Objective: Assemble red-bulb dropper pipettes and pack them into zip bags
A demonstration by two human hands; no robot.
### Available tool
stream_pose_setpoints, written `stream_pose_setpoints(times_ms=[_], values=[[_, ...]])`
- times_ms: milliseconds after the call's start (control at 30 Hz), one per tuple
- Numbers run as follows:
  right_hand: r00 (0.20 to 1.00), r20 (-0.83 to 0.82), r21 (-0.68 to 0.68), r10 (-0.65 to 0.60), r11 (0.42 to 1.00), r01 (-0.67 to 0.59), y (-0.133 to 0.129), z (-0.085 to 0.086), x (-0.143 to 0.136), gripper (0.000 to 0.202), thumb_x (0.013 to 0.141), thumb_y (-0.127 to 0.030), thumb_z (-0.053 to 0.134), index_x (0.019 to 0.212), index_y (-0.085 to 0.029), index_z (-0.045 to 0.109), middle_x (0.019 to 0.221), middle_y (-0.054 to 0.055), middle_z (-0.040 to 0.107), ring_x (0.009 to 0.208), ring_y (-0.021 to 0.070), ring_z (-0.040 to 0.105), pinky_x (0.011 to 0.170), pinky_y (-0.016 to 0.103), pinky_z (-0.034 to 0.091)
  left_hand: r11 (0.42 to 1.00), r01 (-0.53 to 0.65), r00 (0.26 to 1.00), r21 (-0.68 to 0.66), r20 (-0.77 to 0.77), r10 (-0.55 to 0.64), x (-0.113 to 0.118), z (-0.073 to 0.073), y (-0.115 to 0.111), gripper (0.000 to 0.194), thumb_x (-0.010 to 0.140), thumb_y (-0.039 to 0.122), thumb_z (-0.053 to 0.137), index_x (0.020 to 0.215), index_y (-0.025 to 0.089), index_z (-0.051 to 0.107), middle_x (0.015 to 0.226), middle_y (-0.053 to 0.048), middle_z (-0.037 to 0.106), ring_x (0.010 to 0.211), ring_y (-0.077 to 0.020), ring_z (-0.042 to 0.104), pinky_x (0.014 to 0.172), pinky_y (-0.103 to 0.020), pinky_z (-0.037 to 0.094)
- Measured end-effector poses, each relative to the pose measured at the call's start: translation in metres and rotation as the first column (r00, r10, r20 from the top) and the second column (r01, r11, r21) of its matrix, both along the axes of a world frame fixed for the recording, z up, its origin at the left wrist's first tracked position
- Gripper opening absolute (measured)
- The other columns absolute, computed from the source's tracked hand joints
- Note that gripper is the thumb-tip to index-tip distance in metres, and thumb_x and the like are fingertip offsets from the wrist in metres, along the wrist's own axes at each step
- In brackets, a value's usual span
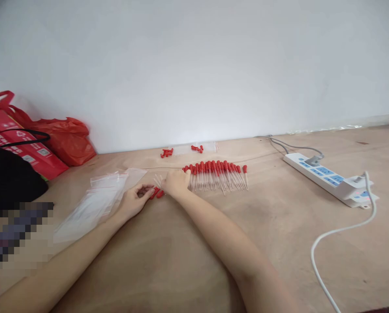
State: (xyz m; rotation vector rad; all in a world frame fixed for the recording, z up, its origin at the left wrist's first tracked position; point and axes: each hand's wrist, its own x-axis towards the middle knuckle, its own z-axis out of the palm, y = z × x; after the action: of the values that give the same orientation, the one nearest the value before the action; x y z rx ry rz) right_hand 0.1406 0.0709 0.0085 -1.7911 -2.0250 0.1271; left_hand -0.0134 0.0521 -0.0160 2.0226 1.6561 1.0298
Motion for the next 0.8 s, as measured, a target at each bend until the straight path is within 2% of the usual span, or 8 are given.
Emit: stream_pose_setpoints(times_ms=[133,200,300,467,567,633,700,800], values=[[0.998,-0.026,-0.171,-0.050,0.984,0.045,0.009,0.009,-0.017,0.022,0.070,-0.031,0.051,0.079,-0.017,0.065,0.086,0.011,0.066,0.083,0.0218,0.058,0.083,0.039,0.025,1.000,0.009,1.000,0.017,0.021,-0.009,-0.002,-0.002,0.001,0.030,0.070,0.041,0.052,0.082,0.015,0.061,0.074,-0.004,0.066,0.067,-0.0161,0.061,0.061,-0.026,0.048],[0.998,-0.024,-0.212,-0.053,0.976,0.046,0.011,0.010,-0.021,0.024,0.069,-0.032,0.054,0.081,-0.016,0.065,0.089,0.012,0.066,0.084,0.0224,0.059,0.083,0.039,0.027,1.000,0.016,0.999,0.022,0.029,-0.016,-0.002,-0.002,0.000,0.030,0.071,0.040,0.051,0.083,0.015,0.060,0.075,-0.004,0.066,0.069,-0.0165,0.061,0.063,-0.026,0.049],[0.999,-0.017,-0.210,-0.045,0.977,0.041,0.012,0.008,-0.025,0.025,0.069,-0.032,0.054,0.085,-0.015,0.065,0.091,0.013,0.066,0.085,0.0229,0.059,0.083,0.040,0.027,0.999,0.015,1.000,0.033,0.026,-0.016,0.000,0.000,-0.002,0.031,0.072,0.040,0.051,0.086,0.014,0.059,0.080,-0.006,0.066,0.073,-0.0177,0.062,0.068,-0.029,0.049],[0.999,-0.023,-0.209,-0.047,0.977,0.041,0.010,0.009,-0.024,0.024,0.071,-0.035,0.053,0.080,-0.016,0.065,0.088,0.012,0.066,0.083,0.0232,0.059,0.081,0.041,0.028,0.994,-0.042,0.996,0.103,-0.074,0.050,0.000,0.003,-0.003,0.029,0.074,0.039,0.050,0.084,0.016,0.064,0.100,-0.009,0.062,0.086,-0.0217,0.060,0.081,-0.036,0.045],[0.998,-0.049,-0.138,-0.039,0.990,0.032,0.006,0.012,-0.013,0.031,0.077,-0.040,0.045,0.077,-0.015,0.064,0.085,0.012,0.065,0.083,0.0237,0.058,0.080,0.041,0.028,0.991,-0.030,0.992,0.128,-0.116,0.045,-0.001,0.003,-0.002,0.024,0.075,0.034,0.049,0.081,0.017,0.065,0.104,-0.009,0.060,0.099,-0.0235,0.055,0.088,-0.037,0.041],[0.997,-0.076,-0.044,0.003,0.999,-0.007,0.000,0.011,0.002,0.029,0.080,-0.037,0.043,0.081,-0.015,0.061,0.087,0.011,0.064,0.085,0.0224,0.056,0.077,0.038,0.030,0.987,0.012,0.990,0.160,-0.138,0.010,0.000,0.005,-0.004,0.022,0.076,0.031,0.047,0.082,0.017,0.063,0.101,-0.009,0.060,0.100,-0.0223,0.054,0.087,-0.035,0.041],[0.990,-0.110,0.076,0.092,0.994,-0.084,-0.010,0.005,0.024,0.022,0.081,-0.030,0.042,0.085,-0.015,0.058,0.091,0.009,0.062,0.086,0.0194,0.054,0.074,0.033,0.031,0.977,0.058,0.988,0.203,-0.154,-0.027,0.002,0.007,-0.007,0.020,0.078,0.028,0.045,0.083,0.017,0.060,0.098,-0.008,0.062,0.098,-0.0209,0.055,0.085,-0.035,0.041],[0.962,-0.119,0.237,0.245,0.948,-0.212,-0.029,-0.011,0.063,0.018,0.084,-0.026,0.040,0.084,-0.014,0.054,0.087,0.007,0.061,0.081,0.0155,0.053,0.074,0.030,0.029,0.959,0.104,0.972,0.263,-0.232,-0.042,0.011,0.010,-0.016,0.016,0.081,0.027,0.043,0.084,0.018,0.056,0.092,-0.005,0.064,0.089,-0.0203,0.057,0.087,-0.040,0.034]])
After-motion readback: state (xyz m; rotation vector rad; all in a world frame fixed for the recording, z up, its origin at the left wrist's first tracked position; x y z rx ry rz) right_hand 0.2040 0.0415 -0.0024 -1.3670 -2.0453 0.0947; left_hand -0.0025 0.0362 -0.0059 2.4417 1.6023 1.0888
